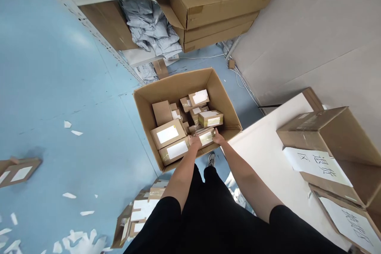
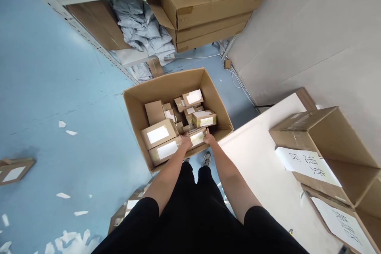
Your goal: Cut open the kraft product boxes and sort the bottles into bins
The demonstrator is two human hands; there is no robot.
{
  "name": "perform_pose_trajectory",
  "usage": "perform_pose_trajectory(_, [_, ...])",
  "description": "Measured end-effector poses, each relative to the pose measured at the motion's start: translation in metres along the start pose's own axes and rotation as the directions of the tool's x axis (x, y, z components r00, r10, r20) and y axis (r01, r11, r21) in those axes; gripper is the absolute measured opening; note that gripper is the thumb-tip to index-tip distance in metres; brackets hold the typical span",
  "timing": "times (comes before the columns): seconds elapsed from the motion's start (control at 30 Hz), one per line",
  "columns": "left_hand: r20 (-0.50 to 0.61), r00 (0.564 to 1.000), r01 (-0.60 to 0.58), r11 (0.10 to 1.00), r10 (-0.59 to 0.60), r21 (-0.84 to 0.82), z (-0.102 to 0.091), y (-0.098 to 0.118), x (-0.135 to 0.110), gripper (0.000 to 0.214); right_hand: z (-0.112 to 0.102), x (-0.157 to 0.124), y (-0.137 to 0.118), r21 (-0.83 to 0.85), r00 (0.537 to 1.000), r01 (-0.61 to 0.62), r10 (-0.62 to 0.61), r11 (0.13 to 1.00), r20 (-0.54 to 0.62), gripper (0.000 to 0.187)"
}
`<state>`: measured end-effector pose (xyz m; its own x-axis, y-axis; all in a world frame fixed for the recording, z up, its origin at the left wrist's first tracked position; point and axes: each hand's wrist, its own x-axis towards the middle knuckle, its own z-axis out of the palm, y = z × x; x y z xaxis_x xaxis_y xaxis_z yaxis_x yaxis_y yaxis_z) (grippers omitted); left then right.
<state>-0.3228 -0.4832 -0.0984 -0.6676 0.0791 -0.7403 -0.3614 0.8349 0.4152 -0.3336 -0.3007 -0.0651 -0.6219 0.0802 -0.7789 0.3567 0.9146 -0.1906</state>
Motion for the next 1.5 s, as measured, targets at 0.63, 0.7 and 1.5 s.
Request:
perform_pose_trajectory(0.63, [-0.37,0.928,-0.178,0.81,-0.051,-0.559,-0.034,0.05,-0.083,0.076,-0.12,-0.104,-0.001,-0.02,0.809,0.081,-0.077,0.997,-0.583,0.076])
perform_pose_trajectory(0.7, [-0.446,0.895,-0.265,0.788,-0.013,-0.555,-0.047,0.062,-0.088,0.066,-0.128,-0.122,0.006,-0.011,0.769,0.103,-0.087,0.995,-0.634,0.077])
perform_pose_trajectory(1.5, [-0.11,0.55,-0.827,0.558,0.828,0.067,0.16,0.3,-0.26,0.059,0.01,-0.397,0.337,0.705,0.508,-0.055,0.628,0.707,-0.59,0.065])
